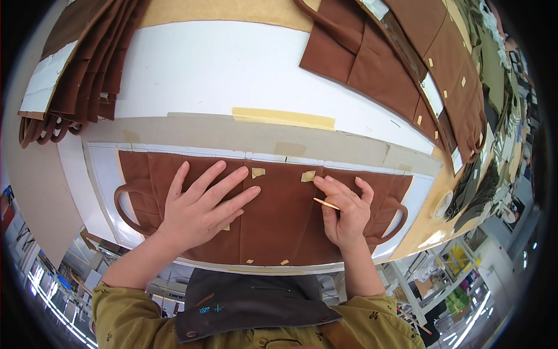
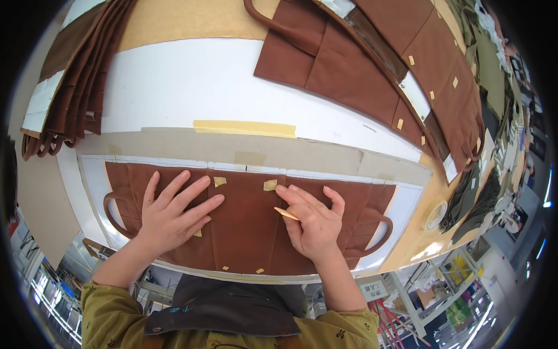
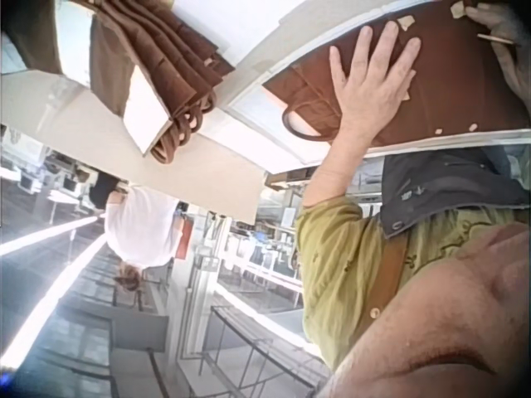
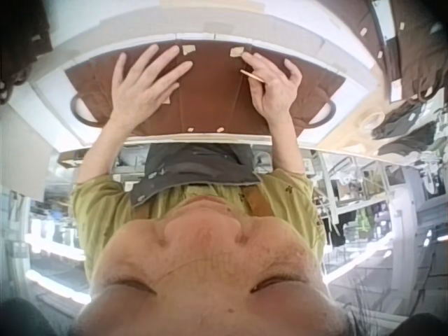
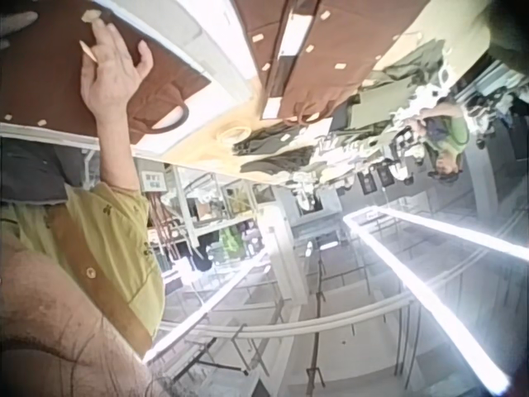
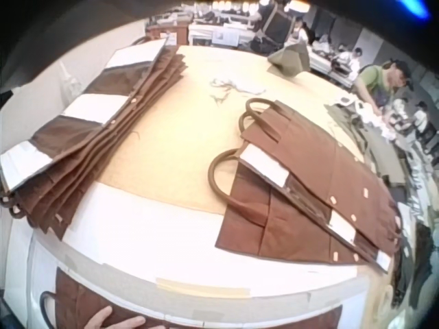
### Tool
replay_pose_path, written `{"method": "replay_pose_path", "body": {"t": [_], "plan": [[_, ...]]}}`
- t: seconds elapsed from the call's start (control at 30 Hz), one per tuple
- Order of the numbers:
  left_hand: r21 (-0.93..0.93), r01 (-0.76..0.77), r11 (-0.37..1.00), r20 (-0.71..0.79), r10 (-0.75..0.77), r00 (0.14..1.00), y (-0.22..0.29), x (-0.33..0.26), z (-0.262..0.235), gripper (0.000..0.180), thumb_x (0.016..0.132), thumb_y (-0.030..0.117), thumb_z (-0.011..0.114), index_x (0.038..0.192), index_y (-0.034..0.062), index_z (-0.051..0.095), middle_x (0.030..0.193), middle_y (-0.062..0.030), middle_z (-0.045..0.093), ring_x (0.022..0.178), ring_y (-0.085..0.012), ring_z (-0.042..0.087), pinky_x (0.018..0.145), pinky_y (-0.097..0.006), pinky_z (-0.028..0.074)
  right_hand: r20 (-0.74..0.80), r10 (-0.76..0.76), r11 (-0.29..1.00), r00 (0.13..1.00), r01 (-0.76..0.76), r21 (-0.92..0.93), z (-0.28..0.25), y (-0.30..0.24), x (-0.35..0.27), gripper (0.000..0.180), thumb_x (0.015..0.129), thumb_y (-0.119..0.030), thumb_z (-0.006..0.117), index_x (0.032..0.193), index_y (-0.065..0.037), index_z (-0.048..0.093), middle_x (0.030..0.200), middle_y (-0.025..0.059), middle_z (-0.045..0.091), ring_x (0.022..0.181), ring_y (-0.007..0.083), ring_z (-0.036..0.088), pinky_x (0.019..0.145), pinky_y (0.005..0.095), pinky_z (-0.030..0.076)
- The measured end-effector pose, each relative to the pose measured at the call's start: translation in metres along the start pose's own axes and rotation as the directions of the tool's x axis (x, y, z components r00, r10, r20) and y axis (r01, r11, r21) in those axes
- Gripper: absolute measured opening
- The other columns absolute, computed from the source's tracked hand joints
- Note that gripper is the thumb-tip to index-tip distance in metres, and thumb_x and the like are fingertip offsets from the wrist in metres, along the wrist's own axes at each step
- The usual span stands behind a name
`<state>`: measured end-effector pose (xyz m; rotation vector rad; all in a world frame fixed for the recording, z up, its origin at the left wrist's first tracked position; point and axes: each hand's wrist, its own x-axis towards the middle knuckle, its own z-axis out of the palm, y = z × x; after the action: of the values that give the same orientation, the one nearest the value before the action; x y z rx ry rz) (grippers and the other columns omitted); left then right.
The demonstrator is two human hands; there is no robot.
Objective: The person places a brown fabric bag onto a white template on a workbench. They use a small yellow sponge to rub the surface of the bag, focusing on the edges and seams. The person then flips the bag over and continues rubbing the other side with the sponge.
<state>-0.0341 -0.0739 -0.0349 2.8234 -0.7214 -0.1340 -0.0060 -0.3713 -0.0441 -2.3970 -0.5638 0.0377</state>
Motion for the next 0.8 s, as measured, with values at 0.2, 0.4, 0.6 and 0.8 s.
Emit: {"method": "replay_pose_path", "body": {"t": [0.2,0.4,0.6,0.8], "plan": [[-0.004,-0.011,1.000,0.021,0.011,1.000,-0.0022,0.0024,-0.0013,0.046,0.081,0.035,0.074,0.127,0.0392,0.068,0.142,0.0041,0.057,0.135,-0.0210,0.049,0.120,-0.055,0.022,0.021,0.035,0.999,0.999,-0.035,-0.003,-0.0022,-0.0025,0.0010,0.015,0.089,-0.012,0.071,0.095,-0.015,0.058,0.115,-0.0003,0.075,0.105,0.0164,0.072,0.107,0.0377,0.033],[-0.003,0.008,1.000,0.031,-0.008,0.999,-0.0012,0.0023,0.0003,0.049,0.081,0.037,0.075,0.129,0.0421,0.066,0.144,0.0091,0.055,0.137,-0.0170,0.047,0.121,-0.053,0.022,-0.030,0.020,1.000,0.999,-0.020,-0.005,0.0022,0.0005,-0.0034,0.014,0.090,-0.015,0.072,0.097,-0.015,0.060,0.114,-0.0020,0.075,0.105,0.0150,0.072,0.107,0.0371,0.032],[-0.012,0.004,1.000,0.040,-0.003,0.999,-0.0031,0.0024,-0.0002,0.048,0.083,0.037,0.074,0.130,0.0426,0.066,0.144,0.0087,0.056,0.136,-0.0172,0.048,0.121,-0.054,0.021,-0.053,0.013,1.000,0.999,-0.013,-0.008,0.0035,0.0007,-0.0027,0.014,0.090,-0.016,0.072,0.098,-0.015,0.060,0.115,-0.0024,0.075,0.105,0.0149,0.072,0.107,0.0373,0.032],[-0.028,0.002,1.000,0.052,0.000,0.999,-0.0034,0.0030,0.0006,0.047,0.085,0.038,0.072,0.131,0.0427,0.065,0.144,0.0086,0.056,0.136,-0.0180,0.049,0.121,-0.054,0.018,-0.049,0.027,1.000,0.998,-0.026,0.005,0.0033,0.0011,-0.0031,0.015,0.091,-0.016,0.071,0.101,-0.015,0.061,0.115,-0.0030,0.075,0.104,0.0146,0.072,0.107,0.0375,0.032]]}}
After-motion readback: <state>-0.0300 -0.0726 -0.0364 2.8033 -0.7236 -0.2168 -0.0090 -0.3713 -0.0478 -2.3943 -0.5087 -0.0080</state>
